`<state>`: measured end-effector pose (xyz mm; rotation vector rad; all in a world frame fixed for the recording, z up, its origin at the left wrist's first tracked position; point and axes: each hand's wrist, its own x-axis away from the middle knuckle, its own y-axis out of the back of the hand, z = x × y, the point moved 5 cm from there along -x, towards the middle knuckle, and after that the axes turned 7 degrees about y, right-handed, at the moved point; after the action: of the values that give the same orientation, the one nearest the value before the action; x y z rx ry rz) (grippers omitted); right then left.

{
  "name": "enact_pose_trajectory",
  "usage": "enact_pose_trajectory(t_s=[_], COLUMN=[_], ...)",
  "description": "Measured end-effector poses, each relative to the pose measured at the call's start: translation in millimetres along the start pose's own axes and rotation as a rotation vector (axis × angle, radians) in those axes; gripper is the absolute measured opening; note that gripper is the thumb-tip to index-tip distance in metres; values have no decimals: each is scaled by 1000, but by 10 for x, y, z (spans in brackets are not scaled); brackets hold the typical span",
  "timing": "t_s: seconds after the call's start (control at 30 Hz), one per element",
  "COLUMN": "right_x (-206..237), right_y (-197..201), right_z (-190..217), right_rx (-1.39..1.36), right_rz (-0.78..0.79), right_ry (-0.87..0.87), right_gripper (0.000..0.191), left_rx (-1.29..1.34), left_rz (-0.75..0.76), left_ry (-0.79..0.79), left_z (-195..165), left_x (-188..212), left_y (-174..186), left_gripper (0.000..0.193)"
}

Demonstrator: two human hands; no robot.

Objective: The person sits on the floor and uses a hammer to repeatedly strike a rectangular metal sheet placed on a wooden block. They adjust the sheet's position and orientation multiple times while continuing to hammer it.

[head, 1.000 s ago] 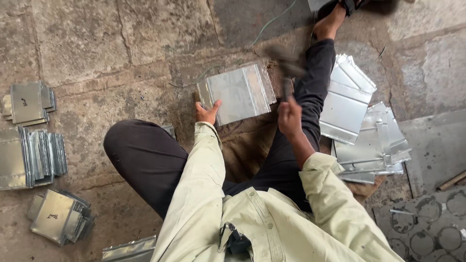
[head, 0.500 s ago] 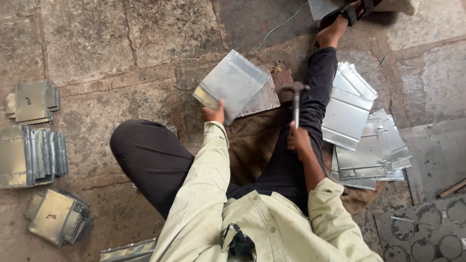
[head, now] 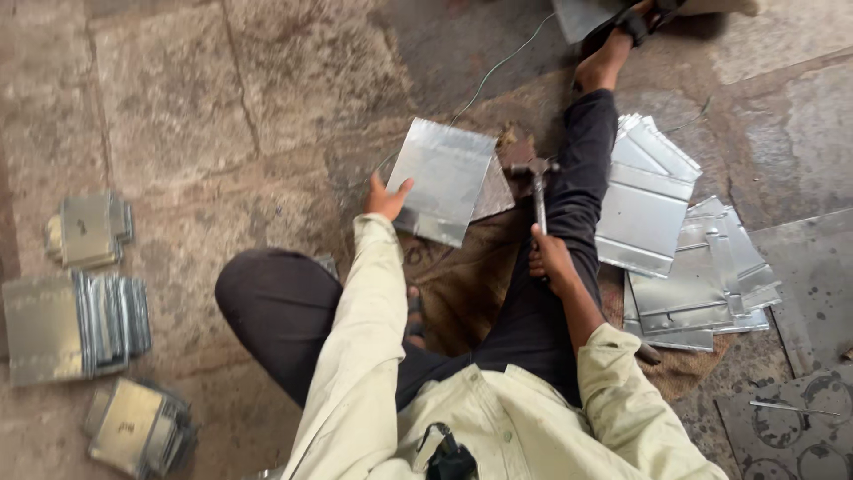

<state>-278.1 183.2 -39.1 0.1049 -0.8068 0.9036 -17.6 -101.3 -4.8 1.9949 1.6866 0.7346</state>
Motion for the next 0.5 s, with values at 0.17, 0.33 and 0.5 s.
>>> enact_pose_trajectory(t_s=[0.17,0.33,0.5], right_x=[-33,-26,-13], right_y=[17,44,46], right_z=[-25,-62,-39], right_rx=[-17,-44,-59], right_rz=[10,40,30], right_ry=[-16,-37,-47], right_gripper=[41,41,41], left_rx=[109,271,-42], left_rz=[-17,-261,187], left_ry=[321,267,367], left_z=[203,152,-6], left_x=[47,504,878], left_y=[-106,-275,-646], left_gripper=[34,28,33])
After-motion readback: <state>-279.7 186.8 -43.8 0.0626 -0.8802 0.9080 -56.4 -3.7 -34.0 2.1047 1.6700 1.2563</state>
